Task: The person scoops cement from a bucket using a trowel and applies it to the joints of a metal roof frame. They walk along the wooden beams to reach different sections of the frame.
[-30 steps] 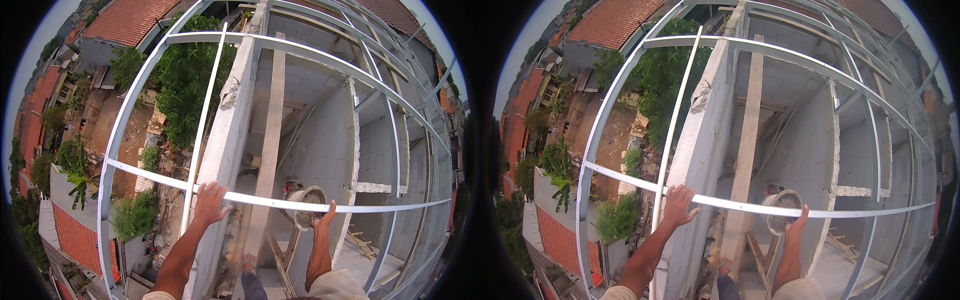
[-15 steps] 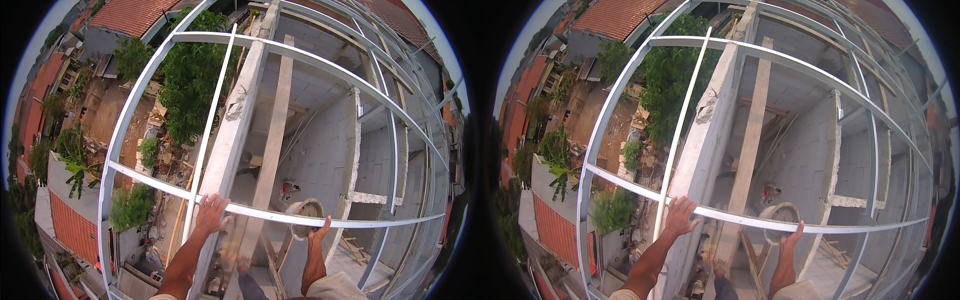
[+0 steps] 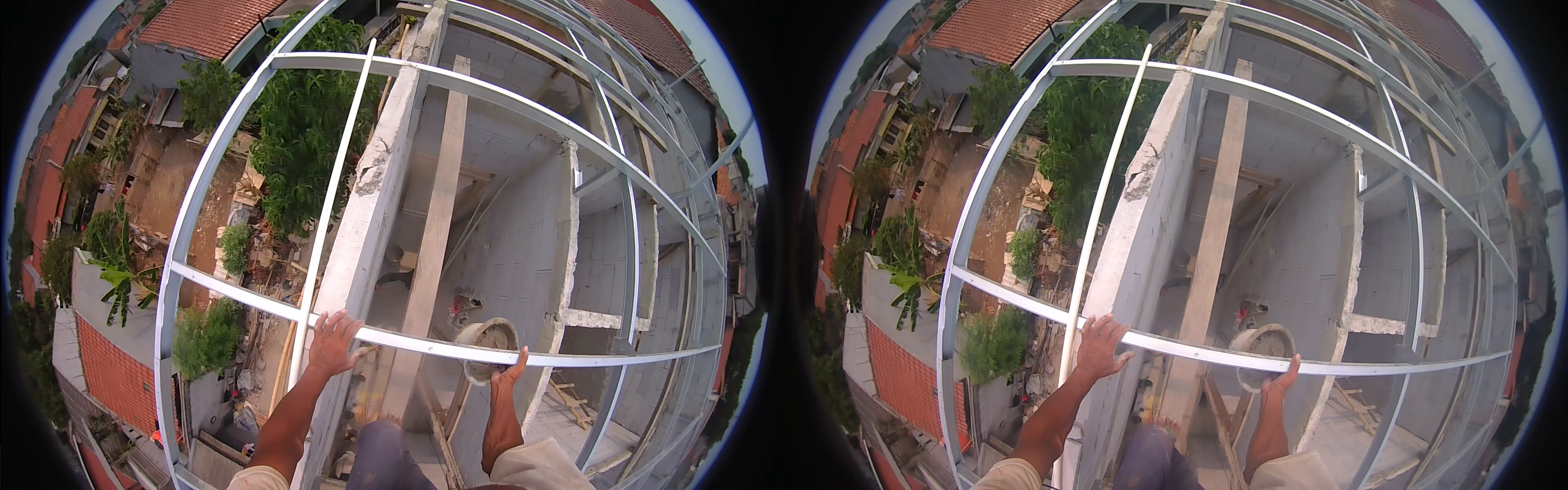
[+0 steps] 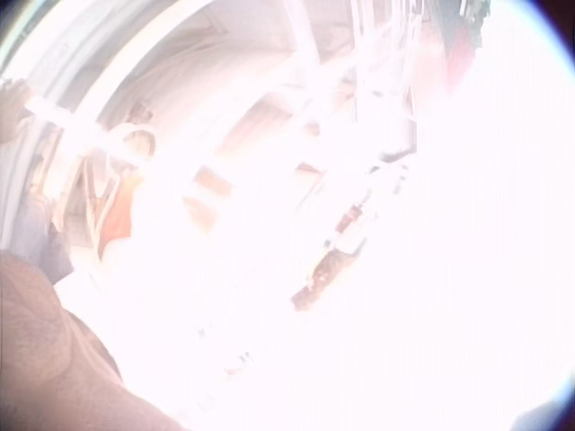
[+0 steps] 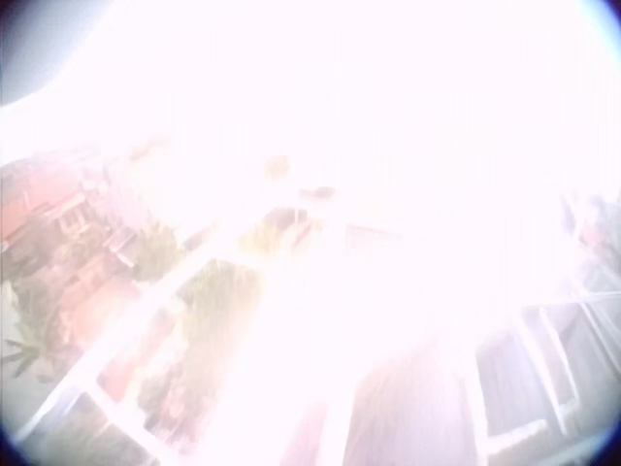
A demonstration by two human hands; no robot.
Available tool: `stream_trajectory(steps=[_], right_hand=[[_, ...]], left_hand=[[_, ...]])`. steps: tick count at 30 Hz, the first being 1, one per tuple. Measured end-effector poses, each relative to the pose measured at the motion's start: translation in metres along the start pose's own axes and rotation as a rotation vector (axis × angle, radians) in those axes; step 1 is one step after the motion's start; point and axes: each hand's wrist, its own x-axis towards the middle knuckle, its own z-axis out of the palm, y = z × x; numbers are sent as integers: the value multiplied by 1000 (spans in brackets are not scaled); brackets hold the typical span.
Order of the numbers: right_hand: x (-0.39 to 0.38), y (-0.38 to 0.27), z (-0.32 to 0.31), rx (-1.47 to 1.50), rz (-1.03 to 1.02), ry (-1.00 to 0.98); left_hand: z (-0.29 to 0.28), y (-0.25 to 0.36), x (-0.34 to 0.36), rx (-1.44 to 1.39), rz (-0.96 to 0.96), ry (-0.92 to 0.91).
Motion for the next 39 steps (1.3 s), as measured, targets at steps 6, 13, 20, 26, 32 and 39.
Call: stream_trajectory(steps=[6,13,20,26,32,39], right_hand=[[-1,3,0,-21,-73,31],[-7,1,2,-13,-44,46],[-12,-4,8,-41,44,173],[-36,-14,-4,12,154,278],[-44,-10,-30,121,259,440],[-98,-65,-76,5,316,604]], left_hand=[[1,-1,-1,17,8,-13],[-2,4,-1,-9,13,-36],[-5,5,4,-14,-27,-50],[-2,8,8,-57,-76,-46],[1,7,9,-73,-89,-56],[-18,15,18,-161,-138,-125]])
